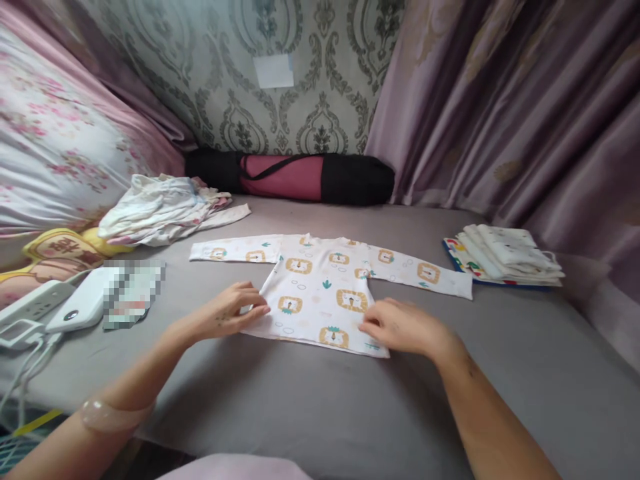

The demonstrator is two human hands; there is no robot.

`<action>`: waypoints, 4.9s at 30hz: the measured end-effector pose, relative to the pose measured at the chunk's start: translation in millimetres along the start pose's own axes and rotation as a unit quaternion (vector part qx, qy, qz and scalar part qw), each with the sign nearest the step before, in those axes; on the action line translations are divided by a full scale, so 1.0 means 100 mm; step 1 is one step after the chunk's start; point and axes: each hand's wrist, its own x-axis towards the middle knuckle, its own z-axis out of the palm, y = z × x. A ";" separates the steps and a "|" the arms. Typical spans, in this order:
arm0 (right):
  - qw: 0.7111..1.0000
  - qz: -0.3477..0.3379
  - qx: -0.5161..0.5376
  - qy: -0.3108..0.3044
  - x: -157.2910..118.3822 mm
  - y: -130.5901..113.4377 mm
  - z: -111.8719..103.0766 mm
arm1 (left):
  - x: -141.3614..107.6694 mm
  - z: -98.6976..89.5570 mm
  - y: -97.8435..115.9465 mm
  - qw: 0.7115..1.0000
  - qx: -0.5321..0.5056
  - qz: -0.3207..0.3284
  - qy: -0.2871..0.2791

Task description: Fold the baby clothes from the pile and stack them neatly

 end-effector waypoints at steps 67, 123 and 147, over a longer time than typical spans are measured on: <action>0.929 0.247 0.113 0.251 -0.44 -0.08 0.87 | 2.63 0.59 1.05 0.990 0.077 0.024 -0.116; 0.989 -0.025 -0.047 0.141 0.10 0.20 0.82 | 0.25 1.08 1.19 0.987 0.033 0.155 -0.008; 0.984 -0.136 -0.056 0.095 0.66 -1.40 0.41 | 0.34 0.03 -0.72 0.975 -0.060 -0.065 0.203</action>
